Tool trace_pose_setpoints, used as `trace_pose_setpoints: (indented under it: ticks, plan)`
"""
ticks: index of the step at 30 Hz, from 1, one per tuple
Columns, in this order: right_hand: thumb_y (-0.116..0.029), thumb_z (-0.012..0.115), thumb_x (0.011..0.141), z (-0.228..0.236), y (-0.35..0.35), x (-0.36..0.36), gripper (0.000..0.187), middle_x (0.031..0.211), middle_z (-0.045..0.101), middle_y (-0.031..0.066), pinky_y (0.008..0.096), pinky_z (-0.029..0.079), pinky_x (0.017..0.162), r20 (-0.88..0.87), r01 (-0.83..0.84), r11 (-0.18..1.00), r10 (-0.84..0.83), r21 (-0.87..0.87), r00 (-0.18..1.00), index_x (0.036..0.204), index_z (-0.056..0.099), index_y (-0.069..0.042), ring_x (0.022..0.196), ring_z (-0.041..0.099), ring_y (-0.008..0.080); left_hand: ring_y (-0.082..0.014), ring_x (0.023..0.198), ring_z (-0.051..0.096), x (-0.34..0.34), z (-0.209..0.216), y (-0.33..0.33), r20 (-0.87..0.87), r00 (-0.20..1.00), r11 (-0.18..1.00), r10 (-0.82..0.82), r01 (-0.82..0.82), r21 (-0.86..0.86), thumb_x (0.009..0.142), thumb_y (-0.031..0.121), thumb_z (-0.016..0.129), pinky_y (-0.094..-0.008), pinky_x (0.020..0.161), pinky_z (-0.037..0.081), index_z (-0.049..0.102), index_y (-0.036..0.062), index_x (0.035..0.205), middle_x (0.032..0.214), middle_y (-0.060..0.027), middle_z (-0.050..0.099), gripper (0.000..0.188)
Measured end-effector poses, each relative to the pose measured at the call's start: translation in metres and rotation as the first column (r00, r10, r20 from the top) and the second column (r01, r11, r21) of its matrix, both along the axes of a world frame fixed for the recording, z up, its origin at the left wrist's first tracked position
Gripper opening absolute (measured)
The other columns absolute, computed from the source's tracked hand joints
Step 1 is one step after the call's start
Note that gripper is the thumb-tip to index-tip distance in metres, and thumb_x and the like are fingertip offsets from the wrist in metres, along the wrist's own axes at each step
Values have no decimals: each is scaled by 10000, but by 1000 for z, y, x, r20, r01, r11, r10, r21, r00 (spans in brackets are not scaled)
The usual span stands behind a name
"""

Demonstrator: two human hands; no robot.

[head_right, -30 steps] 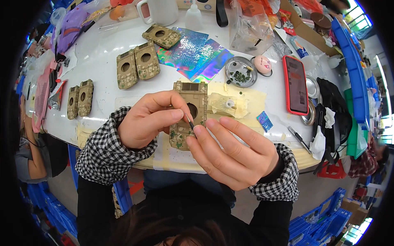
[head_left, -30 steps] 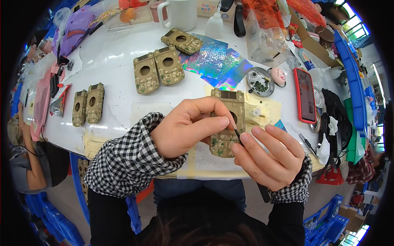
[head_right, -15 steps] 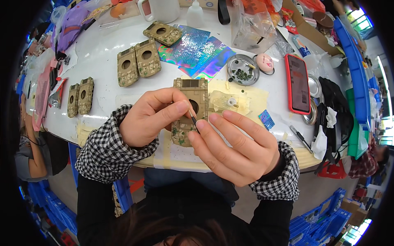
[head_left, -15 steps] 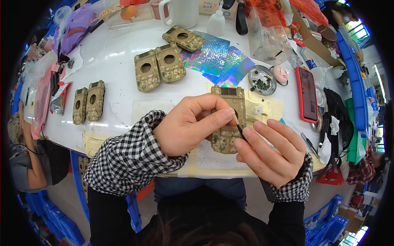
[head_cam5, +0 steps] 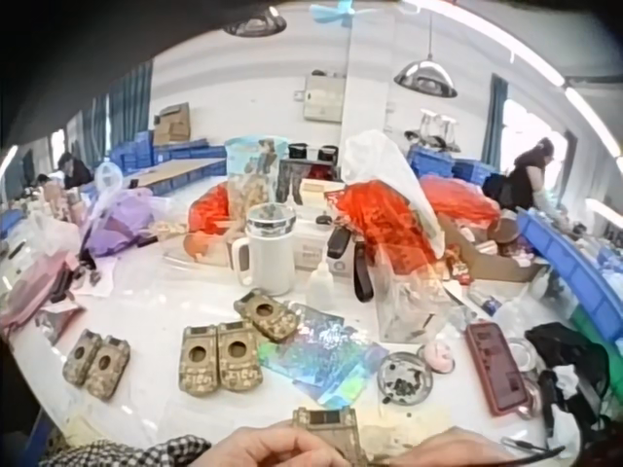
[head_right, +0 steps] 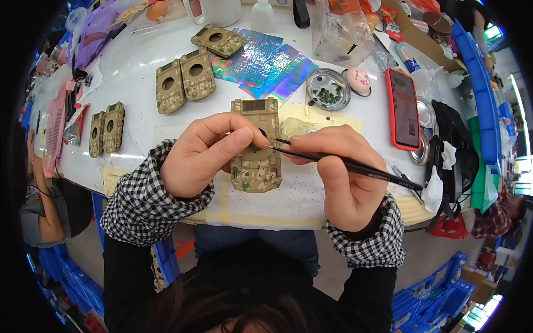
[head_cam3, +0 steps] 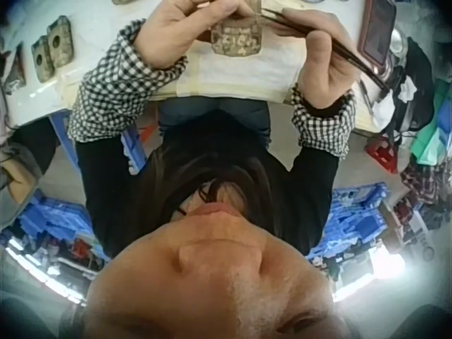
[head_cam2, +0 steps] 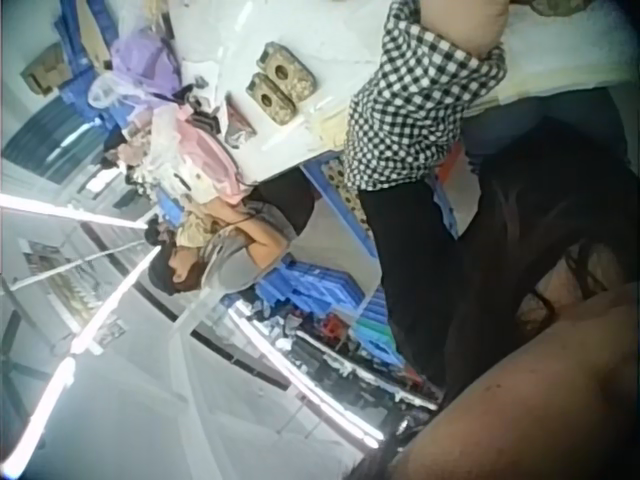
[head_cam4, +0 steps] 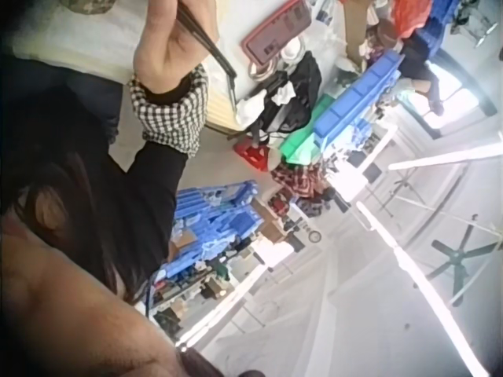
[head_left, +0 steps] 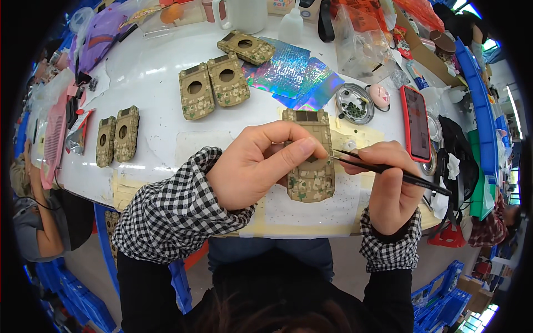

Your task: Assembling small plastic toy tanks using tweezers to attach tiny detail parts.

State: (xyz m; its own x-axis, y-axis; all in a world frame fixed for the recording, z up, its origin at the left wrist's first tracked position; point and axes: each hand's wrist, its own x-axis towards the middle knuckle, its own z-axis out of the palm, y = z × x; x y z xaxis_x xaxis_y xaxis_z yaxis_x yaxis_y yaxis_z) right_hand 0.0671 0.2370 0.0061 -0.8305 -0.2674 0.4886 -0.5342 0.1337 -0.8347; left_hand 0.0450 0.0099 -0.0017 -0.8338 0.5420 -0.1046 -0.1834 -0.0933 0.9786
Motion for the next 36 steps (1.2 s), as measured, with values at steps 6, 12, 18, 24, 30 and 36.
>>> trace_pose_setpoints:
  ticks: [6,12,18,24,30,36]
  plan:
    - [-180,423,1009,-3,-10,0,317,982,628,171,299,553,786,205,-40,979,82,-200,975,1054,580,92,884,669,220,2,673,455,2,-3,4,22,1000,999,18,-19,42,985,291,509,-168,577,361,637,60,1039,855,42,621,269]
    - [-170,442,1003,-5,-10,0,300,993,628,168,296,548,793,186,-28,983,62,-181,981,1057,593,83,886,666,213,5,664,453,1,-3,5,137,991,991,-3,-16,132,980,292,520,-161,559,344,646,59,1088,863,40,624,286]
    - [-165,469,993,-3,-11,0,283,999,627,159,287,544,785,164,-28,990,51,-138,985,1056,610,72,892,656,205,11,655,447,0,-7,6,148,989,989,4,-26,147,981,298,513,-156,542,328,649,63,1108,878,42,635,299]
    - [-160,477,989,-1,-10,-1,274,1015,629,159,284,539,792,157,-50,994,65,-100,985,1057,612,70,904,654,202,13,653,454,1,-7,7,158,987,983,-6,-23,180,981,312,509,-153,539,329,649,61,1110,883,40,646,315]
    - [-151,475,990,-2,-11,-1,270,1016,632,160,283,538,796,164,-52,991,72,-124,984,1054,611,74,908,659,205,17,664,466,1,-7,8,151,989,986,0,-25,164,980,310,512,-149,542,330,651,62,1114,882,41,645,315]
    - [-146,467,992,-1,-11,-1,273,1012,631,166,286,541,794,171,-50,991,71,-120,983,1043,609,81,894,663,206,18,664,464,2,-6,7,156,988,987,2,-27,158,980,309,511,-149,542,329,652,60,1115,890,39,644,316]
